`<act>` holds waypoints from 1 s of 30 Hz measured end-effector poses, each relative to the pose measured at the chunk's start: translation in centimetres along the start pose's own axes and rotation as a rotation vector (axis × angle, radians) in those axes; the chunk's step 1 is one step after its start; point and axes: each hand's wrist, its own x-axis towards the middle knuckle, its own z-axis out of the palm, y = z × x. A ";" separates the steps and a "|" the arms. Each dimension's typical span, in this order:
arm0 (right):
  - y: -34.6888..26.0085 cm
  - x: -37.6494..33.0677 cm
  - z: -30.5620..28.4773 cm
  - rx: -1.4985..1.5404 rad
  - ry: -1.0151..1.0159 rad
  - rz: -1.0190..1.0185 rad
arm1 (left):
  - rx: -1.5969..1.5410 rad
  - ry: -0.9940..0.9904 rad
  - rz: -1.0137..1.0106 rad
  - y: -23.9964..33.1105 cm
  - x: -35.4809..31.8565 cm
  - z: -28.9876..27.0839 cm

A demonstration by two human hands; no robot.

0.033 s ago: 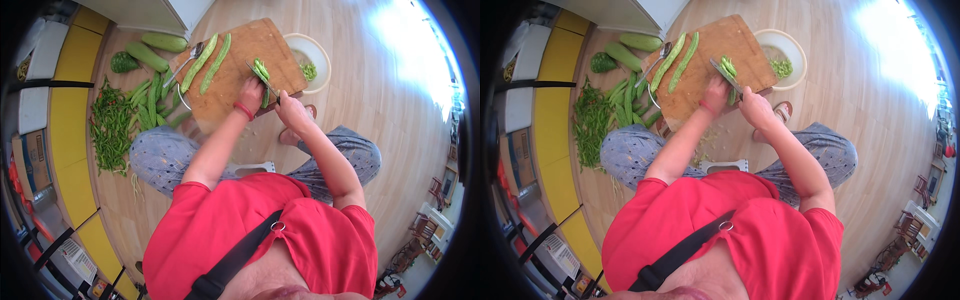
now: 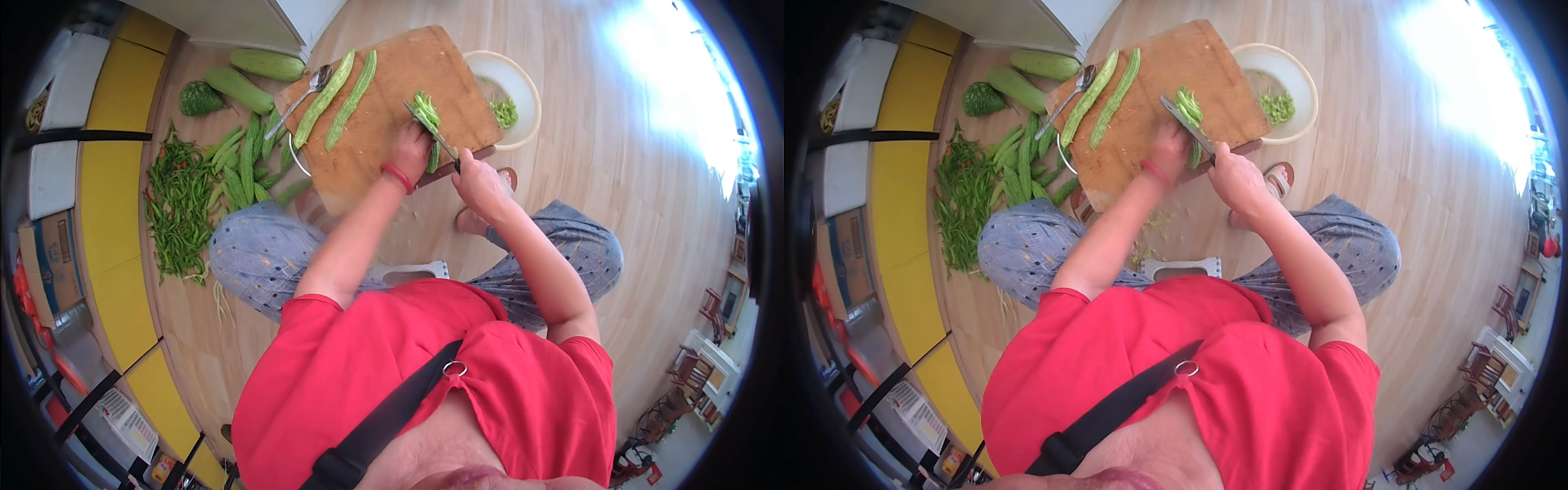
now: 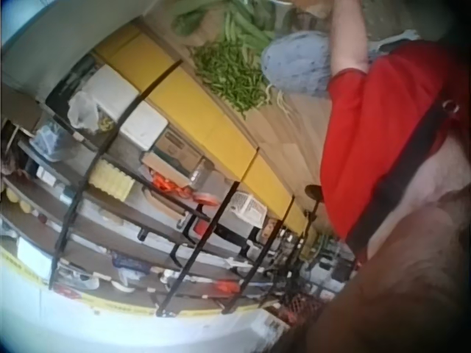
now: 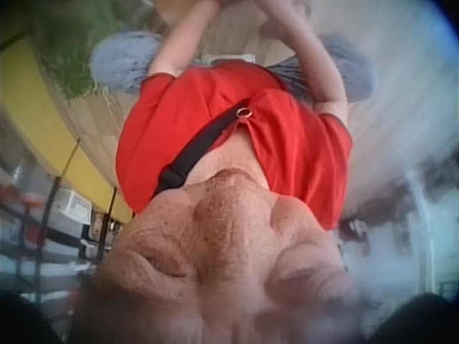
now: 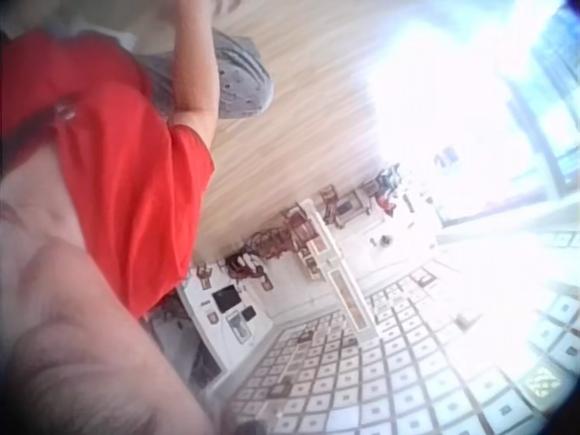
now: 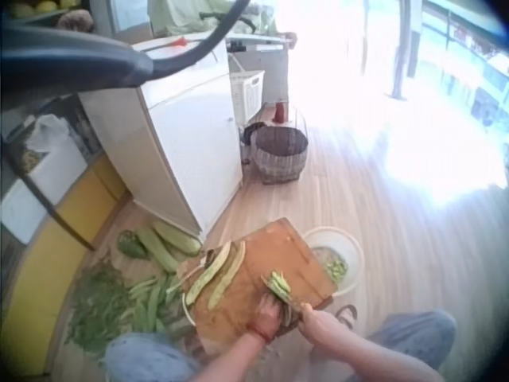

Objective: The person sitting on the floor chops several bitter melons into small pieces using a large knife on a wooden board, then picks up a whole melon from a pile on the floor and begins slicing off the ends with the knife.

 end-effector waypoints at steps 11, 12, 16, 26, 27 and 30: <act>0.5 0.7 0.5 0.061 -0.005 0.012 | -0.025 -0.013 -0.026 0.3 -0.2 -0.1; 0.1 -0.3 -0.2 0.027 -0.024 0.016 | -0.030 -0.007 -0.031 0.1 -0.2 0.1; 1.0 0.9 0.6 0.029 -0.011 0.000 | -0.029 0.004 -0.022 -0.2 -0.1 0.4; 0.9 -0.5 -0.1 -0.003 -0.053 0.026 | 0.022 0.011 -0.049 0.1 0.1 0.2; 1.3 -0.4 0.0 -0.004 -0.053 0.017 | 0.031 0.013 -0.037 0.1 0.0 0.3; 1.6 1.4 1.8 0.045 0.040 -0.064 | 0.039 0.011 -0.011 0.0 0.0 0.3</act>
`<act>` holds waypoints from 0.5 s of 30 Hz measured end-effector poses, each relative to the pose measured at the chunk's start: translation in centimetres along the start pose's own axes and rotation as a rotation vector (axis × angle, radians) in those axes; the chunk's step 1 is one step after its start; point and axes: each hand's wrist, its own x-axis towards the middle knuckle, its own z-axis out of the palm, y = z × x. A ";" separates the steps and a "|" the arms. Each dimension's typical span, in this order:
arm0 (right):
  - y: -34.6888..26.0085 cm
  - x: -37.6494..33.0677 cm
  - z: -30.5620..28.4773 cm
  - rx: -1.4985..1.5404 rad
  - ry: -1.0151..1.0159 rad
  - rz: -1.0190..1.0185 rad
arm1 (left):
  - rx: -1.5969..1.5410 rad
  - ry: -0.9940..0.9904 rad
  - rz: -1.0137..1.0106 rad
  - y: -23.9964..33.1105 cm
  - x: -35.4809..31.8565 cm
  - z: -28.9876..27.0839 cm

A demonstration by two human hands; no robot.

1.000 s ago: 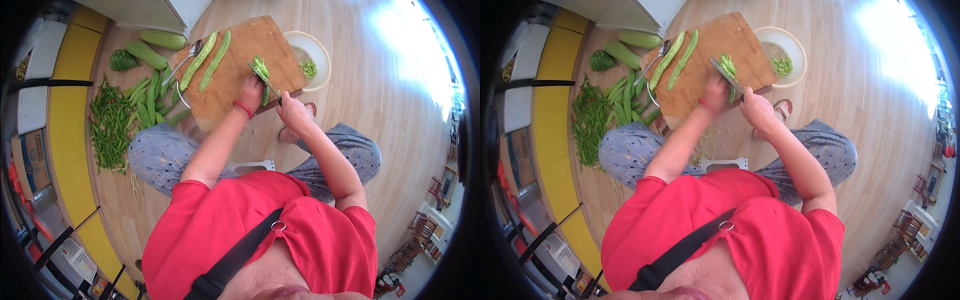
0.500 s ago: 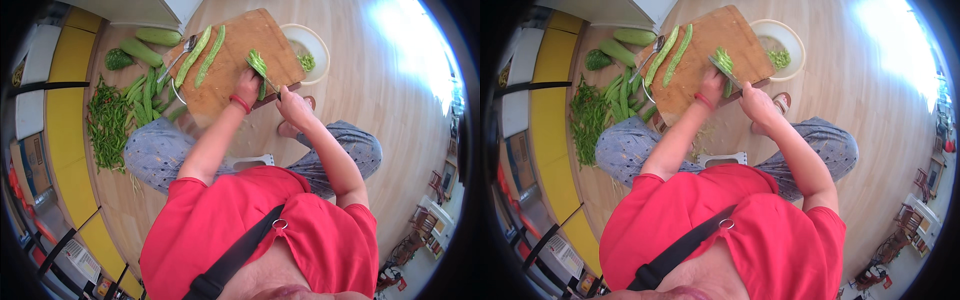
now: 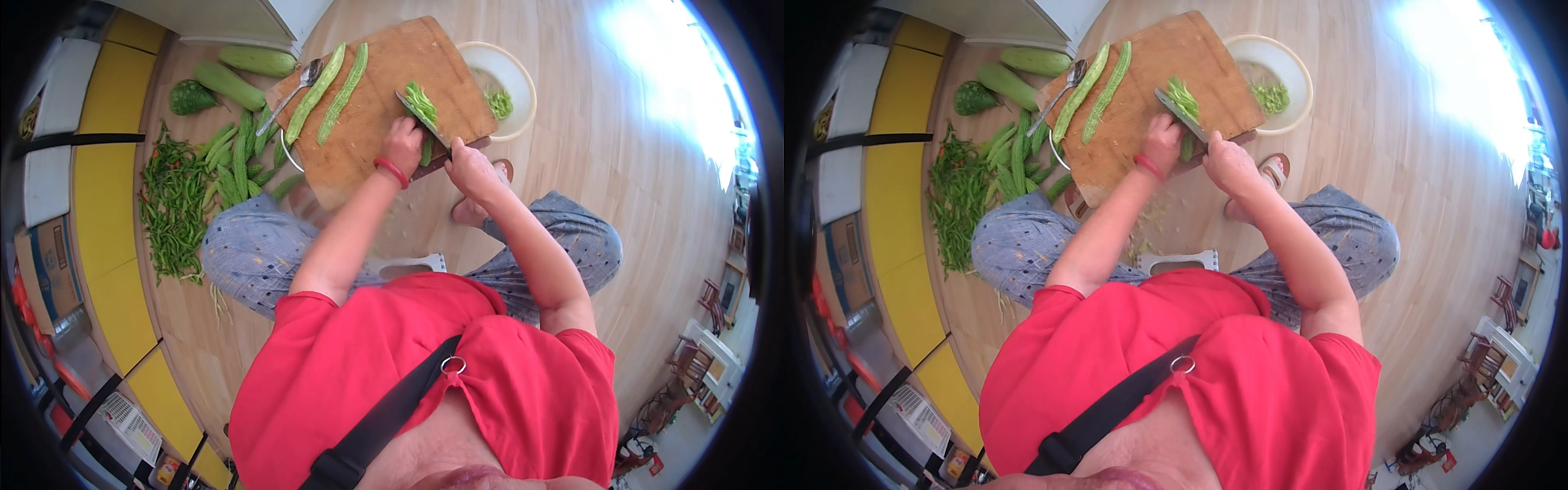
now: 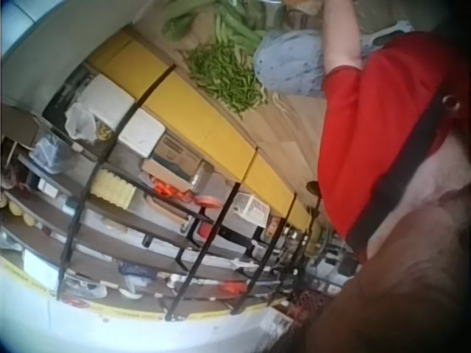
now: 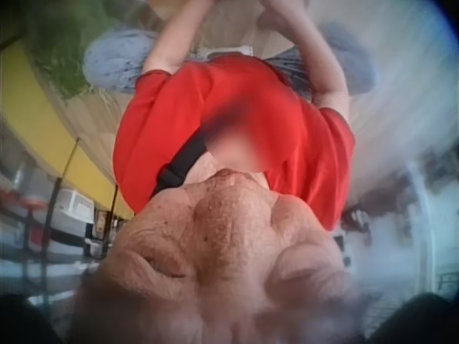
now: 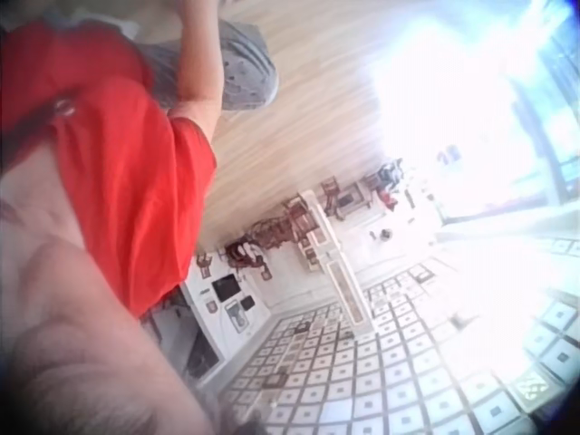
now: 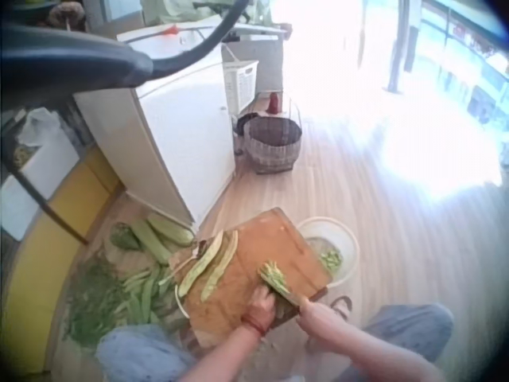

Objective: The person sitting on the floor chops several bitter melons into small pieces using a large knife on a wooden board, then picks up a whole melon from a pile on the floor and begins slicing off the ends with the knife.

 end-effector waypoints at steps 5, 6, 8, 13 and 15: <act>-1.0 -1.3 -2.1 -0.034 -0.085 0.072 | -0.005 0.019 0.011 0.2 -0.2 -0.1; -1.2 -1.9 -2.4 -0.050 -0.130 0.104 | -0.010 0.007 -0.009 0.2 -0.3 -0.2; -1.2 -1.9 -2.4 -0.048 -0.136 0.090 | -0.027 -0.017 -0.042 0.2 -0.1 -0.4; -0.2 0.6 -0.4 -0.002 -0.009 0.017 | -0.010 -0.023 -0.003 0.2 -0.2 0.1; -0.3 0.8 -0.3 0.019 -0.010 0.007 | -0.008 -0.007 0.004 0.2 -0.4 0.0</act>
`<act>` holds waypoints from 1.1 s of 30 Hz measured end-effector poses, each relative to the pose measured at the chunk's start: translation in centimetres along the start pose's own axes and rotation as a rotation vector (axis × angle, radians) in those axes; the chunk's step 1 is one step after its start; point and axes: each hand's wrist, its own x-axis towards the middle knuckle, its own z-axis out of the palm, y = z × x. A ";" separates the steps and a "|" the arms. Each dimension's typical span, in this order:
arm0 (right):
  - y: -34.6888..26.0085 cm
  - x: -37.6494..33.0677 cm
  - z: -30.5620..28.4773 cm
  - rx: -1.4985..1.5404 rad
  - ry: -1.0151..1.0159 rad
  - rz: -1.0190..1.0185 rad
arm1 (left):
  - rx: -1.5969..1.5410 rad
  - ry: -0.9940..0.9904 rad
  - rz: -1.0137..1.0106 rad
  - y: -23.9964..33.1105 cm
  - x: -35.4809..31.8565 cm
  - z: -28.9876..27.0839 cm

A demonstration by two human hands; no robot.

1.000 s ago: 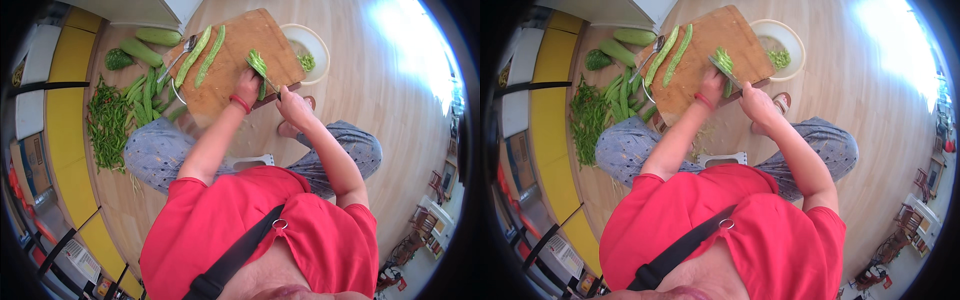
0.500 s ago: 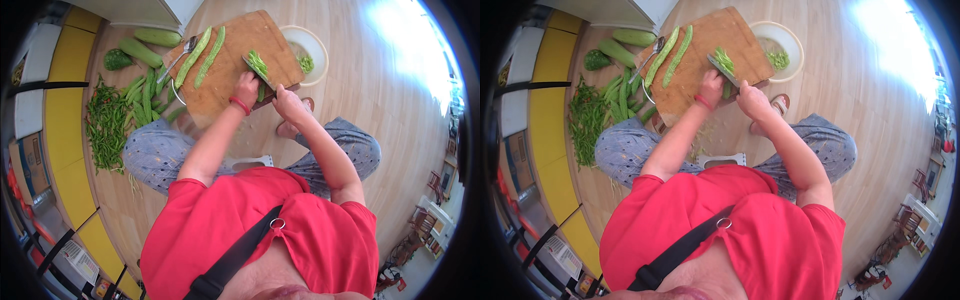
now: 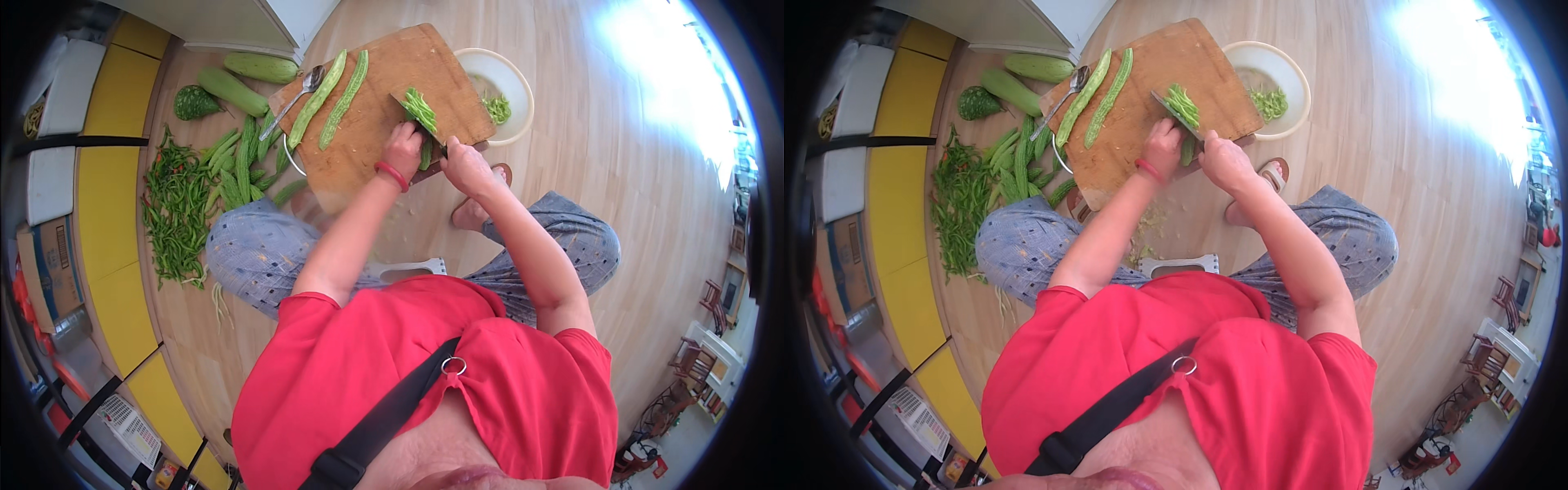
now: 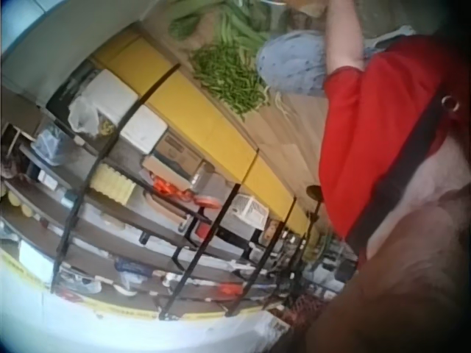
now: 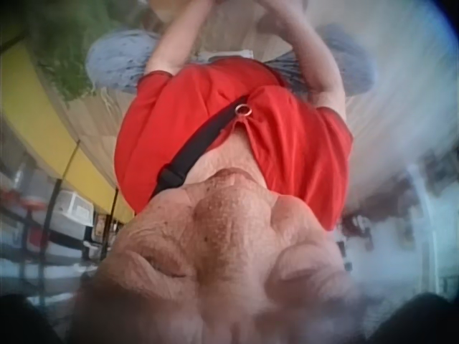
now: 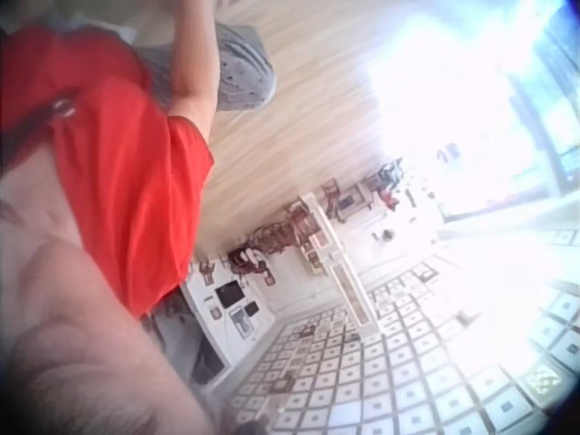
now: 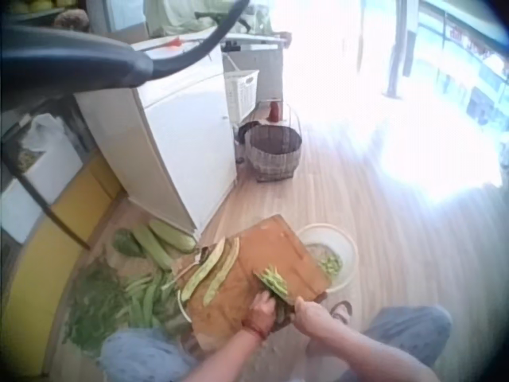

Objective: The person sitting on the floor chops several bitter melons into small pieces using a large knife on a wooden board, then picks up a whole melon from a pile on the floor and begins slicing off the ends with the knife.

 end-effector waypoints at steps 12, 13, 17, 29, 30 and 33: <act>0.0 -0.3 0.1 -0.016 -0.034 0.055 | 0.034 -0.107 -0.018 0.3 0.0 -0.9; 0.0 -0.2 0.0 -0.015 -0.037 0.062 | 0.011 -0.090 0.013 0.6 0.1 -1.1; -1.1 -2.8 -2.0 -0.061 -0.070 0.091 | -0.088 -0.072 -0.034 0.5 -0.1 -1.1; -0.2 -0.9 0.9 -0.019 -0.004 0.056 | -0.040 -0.217 0.023 2.0 0.2 -3.7; -0.1 -0.8 0.9 -0.011 -0.004 0.058 | -0.030 -0.277 0.034 1.9 0.2 -4.0; -0.3 -0.8 0.8 -0.008 -0.007 0.056 | 0.011 -0.403 0.054 1.3 -0.1 -4.6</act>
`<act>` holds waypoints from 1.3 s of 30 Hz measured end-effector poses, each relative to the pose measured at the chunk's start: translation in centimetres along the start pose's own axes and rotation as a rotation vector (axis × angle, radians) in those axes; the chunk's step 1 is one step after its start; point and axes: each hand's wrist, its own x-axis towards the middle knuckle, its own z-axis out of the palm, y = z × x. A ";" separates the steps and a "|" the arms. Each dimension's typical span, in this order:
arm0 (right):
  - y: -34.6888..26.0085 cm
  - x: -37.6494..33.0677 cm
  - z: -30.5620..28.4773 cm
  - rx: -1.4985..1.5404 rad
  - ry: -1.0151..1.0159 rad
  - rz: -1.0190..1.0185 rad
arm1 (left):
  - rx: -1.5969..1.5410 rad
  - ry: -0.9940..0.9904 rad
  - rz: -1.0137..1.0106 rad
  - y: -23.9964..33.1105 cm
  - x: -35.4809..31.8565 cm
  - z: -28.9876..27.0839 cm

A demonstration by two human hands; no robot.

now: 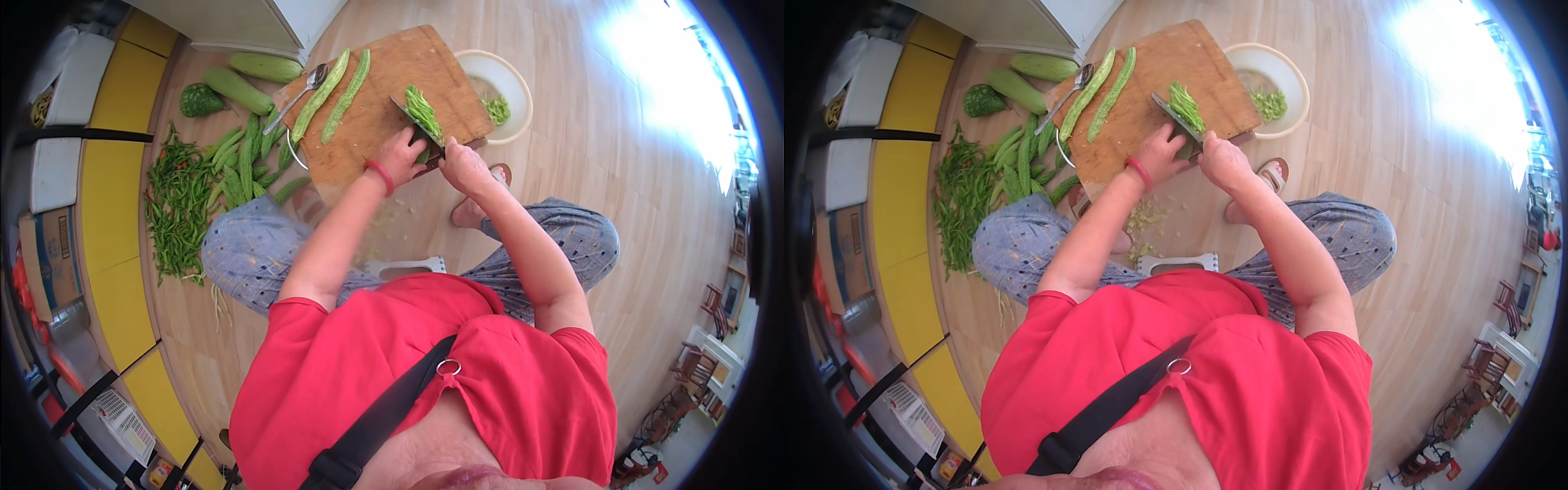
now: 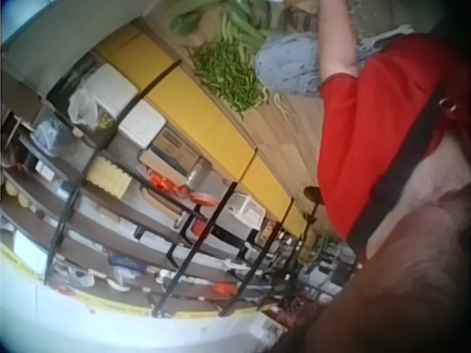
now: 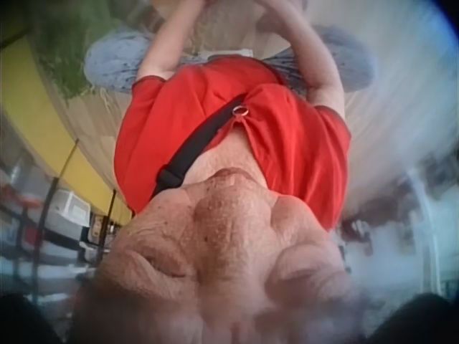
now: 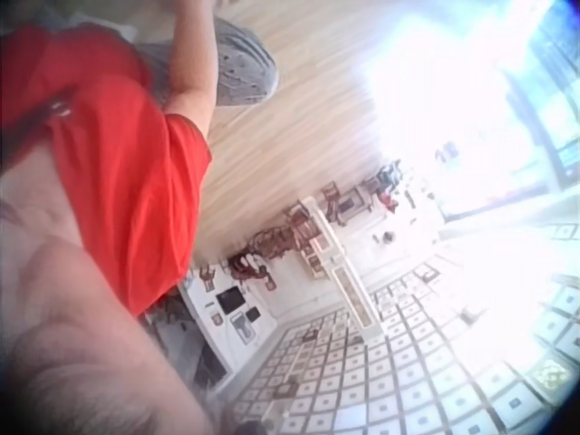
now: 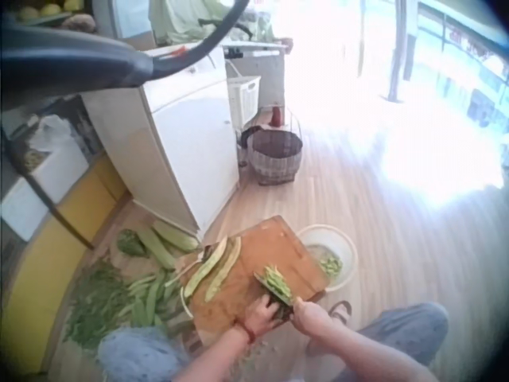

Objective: The person sitting on the floor chops several bitter melons into small pieces using a large knife on a wooden board, then picks up a whole melon from a pile on the floor and begins slicing off the ends with the knife.

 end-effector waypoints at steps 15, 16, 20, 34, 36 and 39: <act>0.3 -2.1 -2.3 -0.010 0.002 0.020 | -0.048 0.059 -0.022 -1.0 0.7 1.2; 0.5 -2.4 -2.3 -0.024 -0.006 0.026 | -0.035 0.085 -0.007 -0.9 0.7 1.3; 1.2 -2.9 -2.2 -0.051 -0.020 -0.017 | -0.047 0.088 -0.023 -0.8 0.9 1.1; -0.5 -2.3 -2.2 -0.063 -0.034 0.012 | 0.015 0.125 -0.022 -0.4 0.7 1.7; -0.7 -2.8 -2.4 -0.085 -0.065 0.031 | -0.006 0.157 -0.001 -0.3 0.5 1.9; -0.7 -2.1 -1.5 -0.070 -0.033 0.007 | -0.026 0.138 -0.014 -0.2 0.5 2.1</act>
